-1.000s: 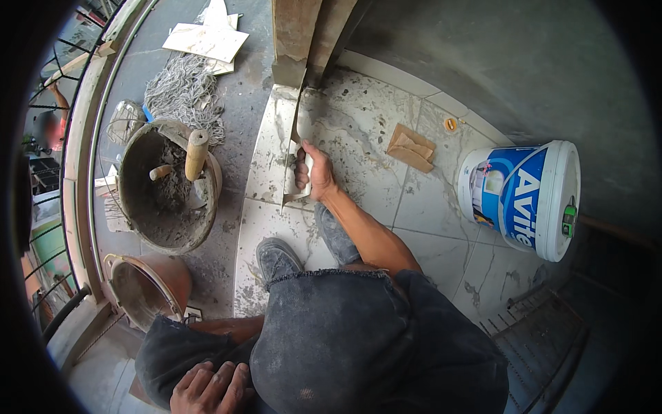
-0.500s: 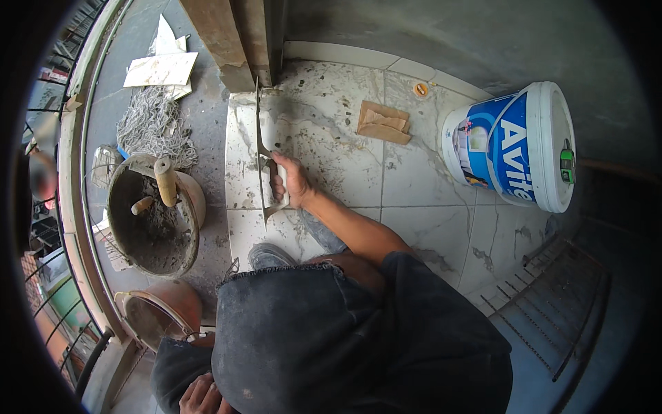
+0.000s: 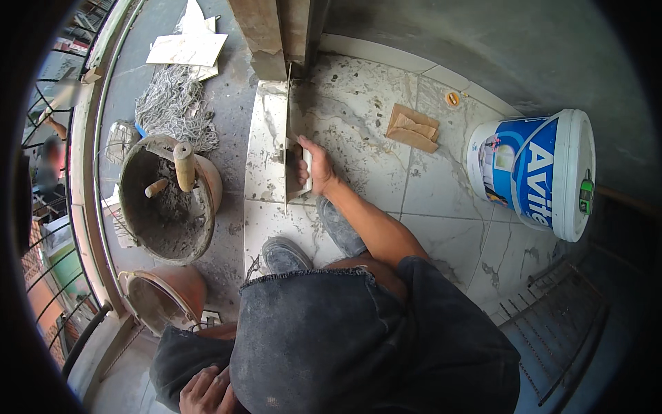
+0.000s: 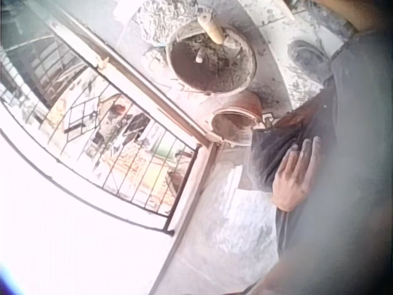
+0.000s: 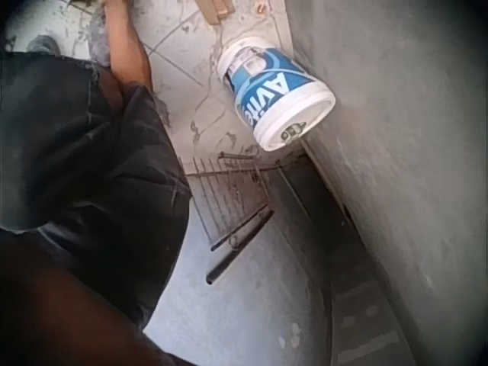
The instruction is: Applying mortar and fixing ceramic trim tiles to the base of a wall on a balcony.
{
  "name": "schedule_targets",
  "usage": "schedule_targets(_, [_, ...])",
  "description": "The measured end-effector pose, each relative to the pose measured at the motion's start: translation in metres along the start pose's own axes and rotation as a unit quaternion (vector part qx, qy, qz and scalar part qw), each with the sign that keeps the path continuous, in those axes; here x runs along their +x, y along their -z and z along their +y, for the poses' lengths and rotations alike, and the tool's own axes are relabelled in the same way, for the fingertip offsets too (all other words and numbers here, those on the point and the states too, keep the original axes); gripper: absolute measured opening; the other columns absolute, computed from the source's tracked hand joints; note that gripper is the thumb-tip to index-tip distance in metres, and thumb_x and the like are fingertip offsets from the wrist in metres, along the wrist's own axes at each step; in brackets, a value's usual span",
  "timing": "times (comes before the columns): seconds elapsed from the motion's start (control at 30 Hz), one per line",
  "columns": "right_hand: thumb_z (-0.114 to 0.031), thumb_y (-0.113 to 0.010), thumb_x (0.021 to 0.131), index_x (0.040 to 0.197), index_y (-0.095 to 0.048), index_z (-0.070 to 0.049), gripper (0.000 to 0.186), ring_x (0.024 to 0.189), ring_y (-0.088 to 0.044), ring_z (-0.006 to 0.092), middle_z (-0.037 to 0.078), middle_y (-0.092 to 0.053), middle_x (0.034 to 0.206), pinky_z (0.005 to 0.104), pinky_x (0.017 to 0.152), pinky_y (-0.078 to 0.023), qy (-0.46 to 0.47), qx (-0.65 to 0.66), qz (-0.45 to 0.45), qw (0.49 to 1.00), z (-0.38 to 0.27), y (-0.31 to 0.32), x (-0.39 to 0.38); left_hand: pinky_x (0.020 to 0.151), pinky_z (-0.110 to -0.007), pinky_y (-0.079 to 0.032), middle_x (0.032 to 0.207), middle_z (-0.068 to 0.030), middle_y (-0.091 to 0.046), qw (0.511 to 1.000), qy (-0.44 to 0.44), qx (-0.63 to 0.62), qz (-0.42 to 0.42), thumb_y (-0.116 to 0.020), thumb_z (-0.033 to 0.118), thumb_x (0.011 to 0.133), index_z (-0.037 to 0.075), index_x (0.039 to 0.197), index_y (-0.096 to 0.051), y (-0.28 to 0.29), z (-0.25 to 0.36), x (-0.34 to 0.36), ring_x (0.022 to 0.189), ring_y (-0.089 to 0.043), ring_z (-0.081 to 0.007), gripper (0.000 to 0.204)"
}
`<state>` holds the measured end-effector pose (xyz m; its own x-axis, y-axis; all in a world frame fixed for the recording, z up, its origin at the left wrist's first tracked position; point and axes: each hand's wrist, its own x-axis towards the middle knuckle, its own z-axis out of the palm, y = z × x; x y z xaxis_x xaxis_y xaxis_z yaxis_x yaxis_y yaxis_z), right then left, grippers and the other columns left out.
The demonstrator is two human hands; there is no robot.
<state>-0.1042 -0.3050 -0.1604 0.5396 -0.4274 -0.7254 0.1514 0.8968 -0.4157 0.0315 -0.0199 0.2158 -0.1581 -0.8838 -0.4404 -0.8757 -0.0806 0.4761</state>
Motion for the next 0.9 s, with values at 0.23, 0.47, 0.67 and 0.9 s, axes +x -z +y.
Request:
schedule_targets(0.23, [-0.053,-0.06,0.088,0.079,-0.05,-0.016,0.039,0.039,-0.036,0.0111,-0.003,-0.041,0.054,0.028,0.037,-0.031,-0.005,0.002,-0.005,1.0,-0.001,0.005,0.006,0.085,-0.039,-0.054,0.11,-0.014,-0.068,1.0,-0.004,-0.005,-0.006,-0.068,0.019,0.088,0.001,0.123,-0.062,0.002,-0.001,0.0,0.096,-0.066,-0.0317,0.04])
schedule_targets(0.47, [-0.053,-0.062,0.088,0.08,-0.05,-0.015,0.04,0.039,-0.036,0.0115,-0.003,-0.041,0.053,0.0286,0.036,-0.031,-0.013,-0.001,-0.019,1.0,0.002,0.005,0.009,0.085,-0.039,-0.054,0.109,-0.0145,-0.067,1.0,-0.009,-0.011,0.002,-0.067,0.019,0.088,0.001,0.124,-0.061,-0.002,0.001,-0.003,0.094,-0.065,-0.0312,0.04])
schedule_targets(0.67, [-0.053,-0.062,0.088,0.078,-0.05,-0.014,0.041,0.039,-0.037,0.0118,-0.002,-0.041,0.053,0.0293,0.036,-0.033,0.001,-0.019,-0.006,1.0,-0.002,-0.003,0.002,0.086,-0.039,-0.054,0.109,-0.0154,-0.067,0.999,-0.026,-0.004,0.021,-0.067,0.019,0.089,0.001,0.124,-0.061,-0.004,0.0,-0.007,0.092,-0.065,-0.0307,0.039])
schedule_targets(0.9, [-0.049,-0.054,0.093,0.074,-0.052,-0.012,0.042,0.036,-0.039,0.012,-0.001,-0.041,0.051,0.0269,0.033,-0.035,0.107,-0.029,-0.12,0.987,-0.024,-0.031,-0.043,0.088,-0.039,-0.053,0.108,-0.0152,-0.067,0.999,-0.039,0.002,0.023,-0.066,0.018,0.09,0.001,0.123,-0.062,0.0,-0.001,-0.007,0.091,-0.064,-0.0281,0.038])
